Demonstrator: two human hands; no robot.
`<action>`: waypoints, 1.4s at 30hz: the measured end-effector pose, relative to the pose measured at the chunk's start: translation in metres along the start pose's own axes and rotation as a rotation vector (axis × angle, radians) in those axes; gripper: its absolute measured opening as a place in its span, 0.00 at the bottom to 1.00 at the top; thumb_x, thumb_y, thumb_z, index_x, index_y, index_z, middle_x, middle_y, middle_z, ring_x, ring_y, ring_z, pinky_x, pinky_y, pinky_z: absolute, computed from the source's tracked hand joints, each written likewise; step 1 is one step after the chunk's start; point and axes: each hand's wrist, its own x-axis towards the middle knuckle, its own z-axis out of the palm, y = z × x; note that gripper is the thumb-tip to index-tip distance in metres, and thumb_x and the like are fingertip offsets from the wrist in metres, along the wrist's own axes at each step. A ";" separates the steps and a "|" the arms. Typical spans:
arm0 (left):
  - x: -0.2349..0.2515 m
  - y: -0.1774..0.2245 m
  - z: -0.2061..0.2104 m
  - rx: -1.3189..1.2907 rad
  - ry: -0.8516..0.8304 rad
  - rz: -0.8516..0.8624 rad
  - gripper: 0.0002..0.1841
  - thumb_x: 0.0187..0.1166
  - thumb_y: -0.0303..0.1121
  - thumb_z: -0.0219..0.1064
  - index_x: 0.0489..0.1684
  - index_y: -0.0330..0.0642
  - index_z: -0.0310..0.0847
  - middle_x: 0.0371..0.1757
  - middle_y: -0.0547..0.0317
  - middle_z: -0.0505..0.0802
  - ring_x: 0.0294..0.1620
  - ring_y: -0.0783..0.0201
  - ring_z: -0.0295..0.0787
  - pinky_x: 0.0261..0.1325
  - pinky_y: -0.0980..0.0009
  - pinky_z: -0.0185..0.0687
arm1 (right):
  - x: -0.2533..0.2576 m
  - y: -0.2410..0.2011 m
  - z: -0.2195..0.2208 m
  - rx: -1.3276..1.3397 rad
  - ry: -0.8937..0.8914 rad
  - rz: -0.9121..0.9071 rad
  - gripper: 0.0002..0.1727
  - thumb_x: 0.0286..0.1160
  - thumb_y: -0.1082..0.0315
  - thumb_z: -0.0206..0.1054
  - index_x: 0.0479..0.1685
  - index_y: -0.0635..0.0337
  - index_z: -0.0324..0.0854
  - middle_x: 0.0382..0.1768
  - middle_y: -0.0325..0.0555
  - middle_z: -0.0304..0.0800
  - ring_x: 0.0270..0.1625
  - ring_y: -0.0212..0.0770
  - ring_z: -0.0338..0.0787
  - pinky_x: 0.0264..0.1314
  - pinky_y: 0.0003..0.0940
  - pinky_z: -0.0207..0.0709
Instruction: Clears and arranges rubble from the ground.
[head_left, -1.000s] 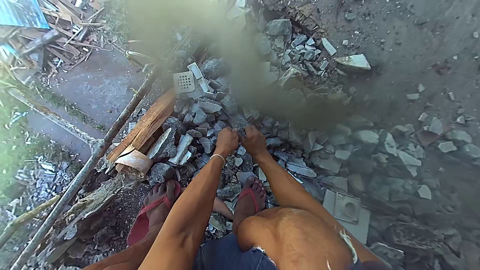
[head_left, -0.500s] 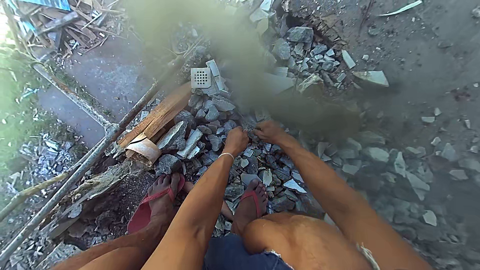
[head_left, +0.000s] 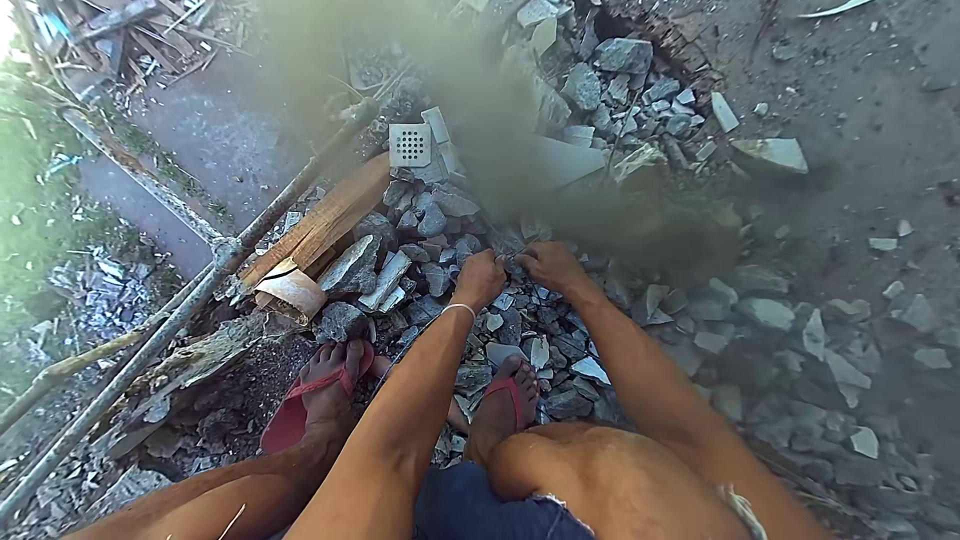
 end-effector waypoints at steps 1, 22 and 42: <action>0.001 0.000 0.001 0.014 -0.002 0.002 0.23 0.92 0.49 0.52 0.39 0.40 0.82 0.34 0.45 0.90 0.39 0.46 0.92 0.42 0.44 0.86 | 0.000 0.002 -0.001 0.003 -0.004 -0.006 0.18 0.87 0.52 0.63 0.40 0.52 0.93 0.33 0.46 0.94 0.39 0.47 0.94 0.46 0.58 0.87; -0.014 0.000 0.012 0.198 0.213 0.279 0.19 0.92 0.44 0.54 0.40 0.41 0.85 0.43 0.49 0.88 0.50 0.49 0.89 0.49 0.51 0.88 | -0.008 0.001 0.007 -0.382 0.171 -0.233 0.16 0.89 0.60 0.60 0.40 0.62 0.87 0.38 0.55 0.93 0.38 0.58 0.95 0.34 0.59 0.86; -0.008 0.016 0.010 0.281 0.079 0.091 0.22 0.91 0.48 0.49 0.46 0.42 0.87 0.49 0.45 0.91 0.58 0.43 0.89 0.51 0.43 0.87 | -0.012 0.017 0.022 -0.359 0.343 -0.316 0.16 0.88 0.58 0.63 0.44 0.61 0.89 0.41 0.54 0.94 0.39 0.56 0.95 0.36 0.55 0.88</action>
